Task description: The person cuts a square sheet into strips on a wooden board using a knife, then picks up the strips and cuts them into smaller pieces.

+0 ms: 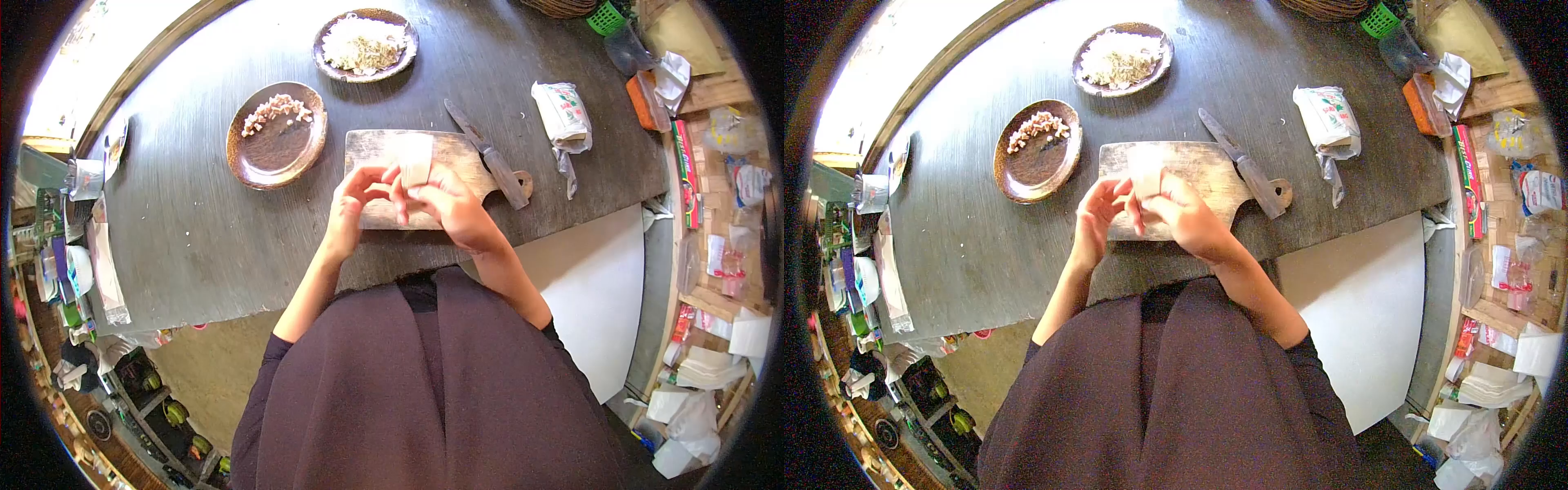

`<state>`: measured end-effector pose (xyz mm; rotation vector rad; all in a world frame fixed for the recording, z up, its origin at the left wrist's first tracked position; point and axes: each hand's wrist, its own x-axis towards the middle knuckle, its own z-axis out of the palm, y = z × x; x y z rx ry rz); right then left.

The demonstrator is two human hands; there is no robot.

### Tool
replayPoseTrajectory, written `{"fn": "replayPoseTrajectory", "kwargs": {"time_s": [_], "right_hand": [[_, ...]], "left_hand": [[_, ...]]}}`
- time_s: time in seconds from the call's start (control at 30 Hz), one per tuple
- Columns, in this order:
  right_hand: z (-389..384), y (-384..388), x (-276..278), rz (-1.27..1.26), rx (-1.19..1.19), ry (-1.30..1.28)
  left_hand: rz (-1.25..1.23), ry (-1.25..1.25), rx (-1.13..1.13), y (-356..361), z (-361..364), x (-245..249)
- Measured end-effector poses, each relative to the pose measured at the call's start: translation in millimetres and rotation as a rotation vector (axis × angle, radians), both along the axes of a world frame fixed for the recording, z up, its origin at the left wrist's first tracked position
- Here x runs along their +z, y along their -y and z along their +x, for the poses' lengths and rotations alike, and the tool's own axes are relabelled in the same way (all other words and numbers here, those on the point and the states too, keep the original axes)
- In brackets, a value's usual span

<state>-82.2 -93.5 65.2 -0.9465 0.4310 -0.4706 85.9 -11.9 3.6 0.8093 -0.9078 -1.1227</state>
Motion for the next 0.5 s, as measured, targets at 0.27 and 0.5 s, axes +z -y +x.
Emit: {"fn": "replayPoseTrajectory", "kwargs": {"time_s": [0.27,0.5], "right_hand": [[-9,-10,-22,-0.128,0.235,-0.267],[-8,-16,-11,-0.039,0.173,-0.194]], "left_hand": [[0.166,0.036,-0.141,-2,-27,21],[0.306,-0.225,-0.229,-1,-25,24]]}}
